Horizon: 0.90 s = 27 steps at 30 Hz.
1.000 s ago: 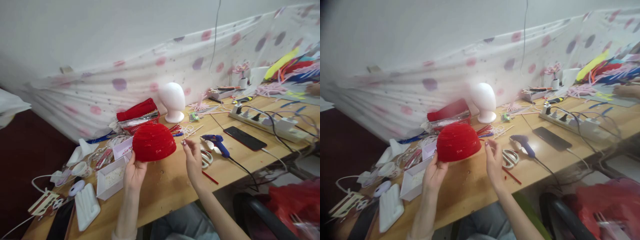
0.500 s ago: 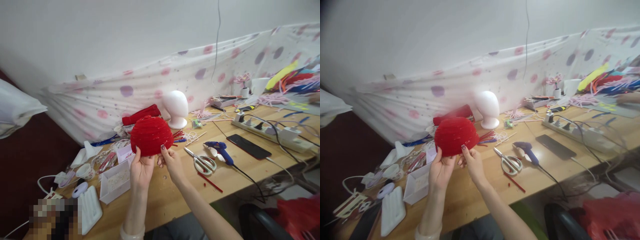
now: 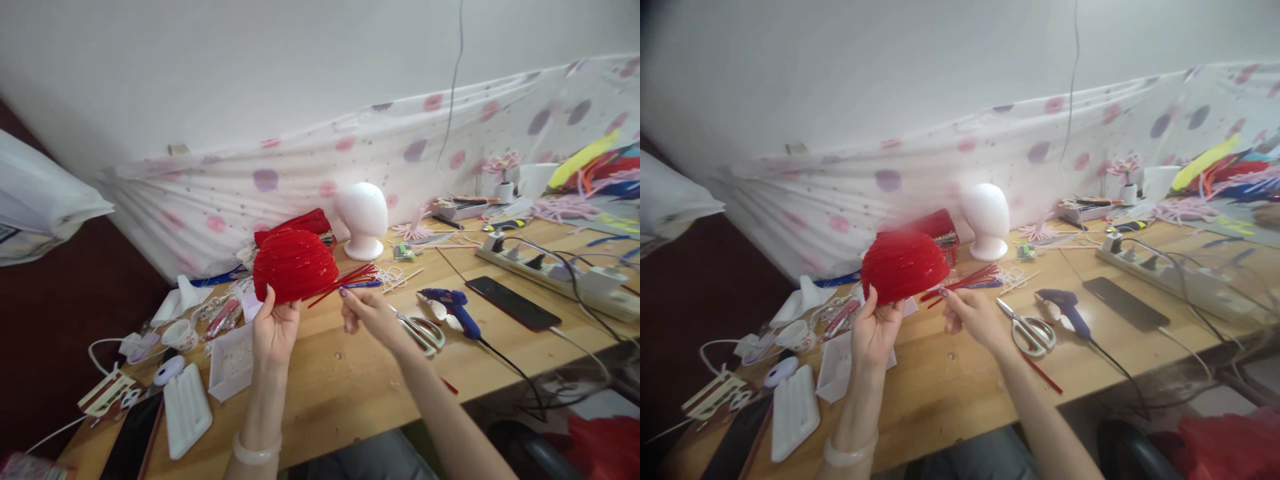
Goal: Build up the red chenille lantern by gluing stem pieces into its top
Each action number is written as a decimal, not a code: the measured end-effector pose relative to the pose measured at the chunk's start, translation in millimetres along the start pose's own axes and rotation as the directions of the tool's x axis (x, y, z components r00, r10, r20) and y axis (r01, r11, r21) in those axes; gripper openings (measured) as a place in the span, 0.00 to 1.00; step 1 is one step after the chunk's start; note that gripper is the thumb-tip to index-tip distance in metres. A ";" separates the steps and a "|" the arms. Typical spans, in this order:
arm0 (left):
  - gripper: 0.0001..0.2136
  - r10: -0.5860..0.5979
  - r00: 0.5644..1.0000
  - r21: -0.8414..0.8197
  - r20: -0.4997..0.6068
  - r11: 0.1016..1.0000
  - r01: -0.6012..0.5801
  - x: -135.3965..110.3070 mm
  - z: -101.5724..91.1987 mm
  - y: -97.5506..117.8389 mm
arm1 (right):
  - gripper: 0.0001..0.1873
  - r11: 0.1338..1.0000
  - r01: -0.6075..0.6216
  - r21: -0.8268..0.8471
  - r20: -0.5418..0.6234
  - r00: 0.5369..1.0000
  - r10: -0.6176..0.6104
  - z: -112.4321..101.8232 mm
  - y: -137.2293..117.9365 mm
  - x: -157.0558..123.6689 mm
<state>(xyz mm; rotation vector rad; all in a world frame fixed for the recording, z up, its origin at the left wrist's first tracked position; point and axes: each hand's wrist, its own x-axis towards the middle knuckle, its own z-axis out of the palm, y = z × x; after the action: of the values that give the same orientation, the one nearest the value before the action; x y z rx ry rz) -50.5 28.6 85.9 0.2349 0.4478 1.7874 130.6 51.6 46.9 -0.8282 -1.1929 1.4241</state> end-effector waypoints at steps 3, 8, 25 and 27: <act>0.22 0.031 1.000 0.012 0.004 0.999 -0.031 0.9 -0.6 7.2 | 0.20 0.999 -0.038 -0.038 0.070 0.997 0.041 -47.4 -25.5 4.2; 0.27 0.071 0.997 0.026 0.004 0.997 -0.071 0.1 3.1 5.4 | 0.16 0.998 -0.054 -0.027 -0.020 0.998 0.053 -58.5 -18.2 24.6; 0.32 0.051 0.997 0.147 -0.062 0.988 -0.041 -13.5 -14.3 -32.2 | 0.33 0.977 0.210 0.029 -0.205 0.958 -0.200 74.6 33.7 11.8; 0.32 0.075 0.995 0.152 -0.063 0.986 -0.065 -11.5 -15.9 -28.7 | 0.32 0.975 0.221 0.000 -0.231 0.949 -0.215 60.6 34.5 11.3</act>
<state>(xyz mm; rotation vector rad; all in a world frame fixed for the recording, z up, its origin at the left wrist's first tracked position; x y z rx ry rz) -28.3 20.8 60.4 0.2980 0.6307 1.8366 61.7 50.4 31.0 -0.7927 -1.0510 1.1286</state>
